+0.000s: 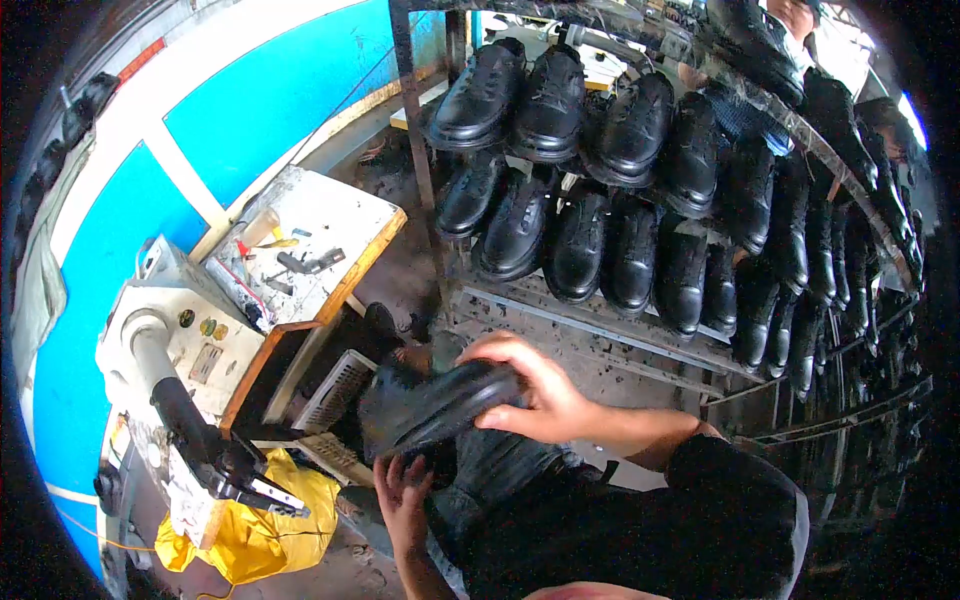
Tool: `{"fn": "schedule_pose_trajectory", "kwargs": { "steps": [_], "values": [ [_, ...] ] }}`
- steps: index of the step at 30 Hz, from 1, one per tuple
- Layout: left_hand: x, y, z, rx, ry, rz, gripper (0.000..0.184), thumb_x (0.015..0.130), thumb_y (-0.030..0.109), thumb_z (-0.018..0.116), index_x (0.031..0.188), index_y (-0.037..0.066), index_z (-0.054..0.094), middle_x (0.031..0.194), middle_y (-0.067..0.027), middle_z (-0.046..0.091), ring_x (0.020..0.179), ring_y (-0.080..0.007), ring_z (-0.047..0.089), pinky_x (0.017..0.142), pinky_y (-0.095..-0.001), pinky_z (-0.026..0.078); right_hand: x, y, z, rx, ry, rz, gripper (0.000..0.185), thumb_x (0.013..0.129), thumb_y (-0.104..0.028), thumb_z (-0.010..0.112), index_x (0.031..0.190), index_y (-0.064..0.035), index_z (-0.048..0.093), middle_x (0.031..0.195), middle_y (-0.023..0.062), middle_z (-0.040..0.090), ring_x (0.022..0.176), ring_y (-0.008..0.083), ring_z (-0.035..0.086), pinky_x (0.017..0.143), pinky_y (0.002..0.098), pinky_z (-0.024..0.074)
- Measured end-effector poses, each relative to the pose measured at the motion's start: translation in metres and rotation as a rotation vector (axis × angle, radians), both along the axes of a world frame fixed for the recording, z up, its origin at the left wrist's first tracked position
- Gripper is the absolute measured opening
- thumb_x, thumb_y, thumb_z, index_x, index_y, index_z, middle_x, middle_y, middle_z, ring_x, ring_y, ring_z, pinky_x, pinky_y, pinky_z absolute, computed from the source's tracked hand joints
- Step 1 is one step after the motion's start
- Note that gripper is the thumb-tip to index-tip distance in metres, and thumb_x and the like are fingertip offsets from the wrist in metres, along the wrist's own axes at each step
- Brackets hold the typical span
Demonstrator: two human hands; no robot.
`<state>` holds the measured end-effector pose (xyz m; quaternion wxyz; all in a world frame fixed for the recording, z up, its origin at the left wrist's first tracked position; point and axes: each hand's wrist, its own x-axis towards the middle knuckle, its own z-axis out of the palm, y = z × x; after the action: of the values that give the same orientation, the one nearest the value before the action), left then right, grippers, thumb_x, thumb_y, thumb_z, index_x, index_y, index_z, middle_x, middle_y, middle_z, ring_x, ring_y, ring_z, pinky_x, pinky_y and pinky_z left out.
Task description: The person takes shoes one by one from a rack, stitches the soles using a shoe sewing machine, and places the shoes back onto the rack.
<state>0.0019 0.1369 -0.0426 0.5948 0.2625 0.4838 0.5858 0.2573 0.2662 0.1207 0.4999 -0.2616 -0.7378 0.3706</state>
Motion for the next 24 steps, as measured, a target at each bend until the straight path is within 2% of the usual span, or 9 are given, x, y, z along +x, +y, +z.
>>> {"fn": "schedule_pose_trajectory", "kwargs": {
  "steps": [2, 3, 6, 7, 10, 13, 16, 21, 24],
  "values": [
    [-0.007, -0.001, -0.003, -0.046, -0.176, 0.090, 0.082, 0.086, 0.002, 0.067, 0.154, 0.009, 0.023, 0.149, -0.0169, 0.040, 0.129, -0.0325, 0.049, 0.103, -0.0443, 0.048, -0.010, -0.004, -0.020, -0.539, 0.241, 0.198, 0.052, 0.092, -0.011, 0.070, 0.137, -0.0033, 0.044, 0.128, 0.0076, 0.057, 0.120, 0.0180, 0.053, 0.103, 0.0368, 0.0421],
    [-0.008, 0.000, 0.002, 0.028, 0.484, -0.015, 0.081, 0.087, 0.003, 0.065, 0.155, 0.009, 0.021, 0.151, -0.0164, 0.038, 0.131, -0.0327, 0.048, 0.105, -0.0451, 0.046, -0.013, -0.002, -0.035, -0.655, 0.327, 0.247, 0.046, 0.096, -0.009, 0.065, 0.137, -0.0049, 0.045, 0.129, 0.0043, 0.056, 0.123, 0.0119, 0.048, 0.106, 0.0327, 0.0402],
    [0.000, 0.003, 0.012, 0.094, 0.466, 0.211, 0.055, 0.085, 0.023, 0.073, 0.133, 0.003, 0.055, 0.137, -0.0109, 0.058, 0.118, -0.0266, 0.058, 0.105, -0.0391, 0.044, -0.014, 0.008, -0.088, -0.751, 0.365, 0.266, 0.047, 0.096, -0.010, 0.065, 0.139, -0.0055, 0.046, 0.129, 0.0029, 0.056, 0.124, 0.0123, 0.048, 0.107, 0.0314, 0.0385],
    [-0.015, -0.007, -0.013, 0.086, 0.768, 0.141, 0.056, 0.087, 0.028, 0.072, 0.135, 0.003, 0.053, 0.137, -0.0112, 0.057, 0.120, -0.0259, 0.057, 0.105, -0.0388, 0.044, -0.014, 0.008, -0.102, -0.828, 0.396, 0.245, 0.050, 0.095, -0.013, 0.067, 0.140, -0.0060, 0.046, 0.130, 0.0019, 0.056, 0.123, 0.0122, 0.049, 0.107, 0.0301, 0.0376],
    [-0.071, -0.031, -0.078, -0.031, 0.513, 0.032, 0.076, 0.091, 0.011, 0.065, 0.155, 0.007, 0.024, 0.152, -0.0153, 0.037, 0.136, -0.0299, 0.042, 0.114, -0.0431, 0.035, -0.007, 0.004, -0.116, -0.846, 0.386, 0.245, 0.052, 0.094, -0.014, 0.069, 0.140, -0.0063, 0.045, 0.131, 0.0025, 0.056, 0.122, 0.0130, 0.049, 0.107, 0.0305, 0.0379],
    [-0.059, -0.033, -0.052, 0.041, 0.375, 0.159, 0.064, 0.099, 0.021, 0.055, 0.154, 0.006, 0.025, 0.153, -0.0146, 0.037, 0.135, -0.0305, 0.043, 0.113, -0.0435, 0.035, 0.003, -0.002, -0.132, -0.825, 0.462, 0.280, 0.051, 0.092, -0.008, 0.071, 0.137, -0.0059, 0.047, 0.130, 0.0029, 0.058, 0.120, 0.0145, 0.053, 0.105, 0.0306, 0.0401],
    [-0.023, -0.020, 0.005, 0.208, -0.305, 0.162, 0.066, 0.098, 0.017, 0.057, 0.154, 0.004, 0.025, 0.154, -0.0138, 0.035, 0.135, -0.0299, 0.043, 0.114, -0.0424, 0.034, 0.019, -0.011, -0.132, -0.798, 0.487, 0.302, 0.052, 0.091, -0.011, 0.073, 0.137, -0.0054, 0.048, 0.130, 0.0034, 0.059, 0.118, 0.0153, 0.054, 0.104, 0.0306, 0.0420],
    [-0.032, -0.034, -0.015, 0.048, 0.536, 0.241, 0.055, 0.097, 0.024, 0.058, 0.146, 0.008, 0.038, 0.142, -0.0132, 0.050, 0.126, -0.0328, 0.051, 0.103, -0.0488, 0.044, 0.036, -0.017, -0.127, -0.862, 0.361, 0.244, 0.051, 0.089, -0.011, 0.074, 0.134, -0.0055, 0.050, 0.125, 0.0043, 0.062, 0.115, 0.0151, 0.057, 0.100, 0.0320, 0.0467],
    [0.007, -0.021, 0.040, 0.118, 0.151, 0.315, 0.070, 0.088, 0.012, 0.061, 0.151, 0.007, 0.032, 0.142, -0.0122, 0.049, 0.127, -0.0264, 0.050, 0.105, -0.0397, 0.043, 0.040, -0.014, -0.138, -0.988, 0.108, 0.051, 0.047, 0.089, -0.011, 0.075, 0.130, -0.0036, 0.053, 0.115, 0.0054, 0.065, 0.107, 0.0159, 0.061, 0.094, 0.0316, 0.0512]
  ]
}}
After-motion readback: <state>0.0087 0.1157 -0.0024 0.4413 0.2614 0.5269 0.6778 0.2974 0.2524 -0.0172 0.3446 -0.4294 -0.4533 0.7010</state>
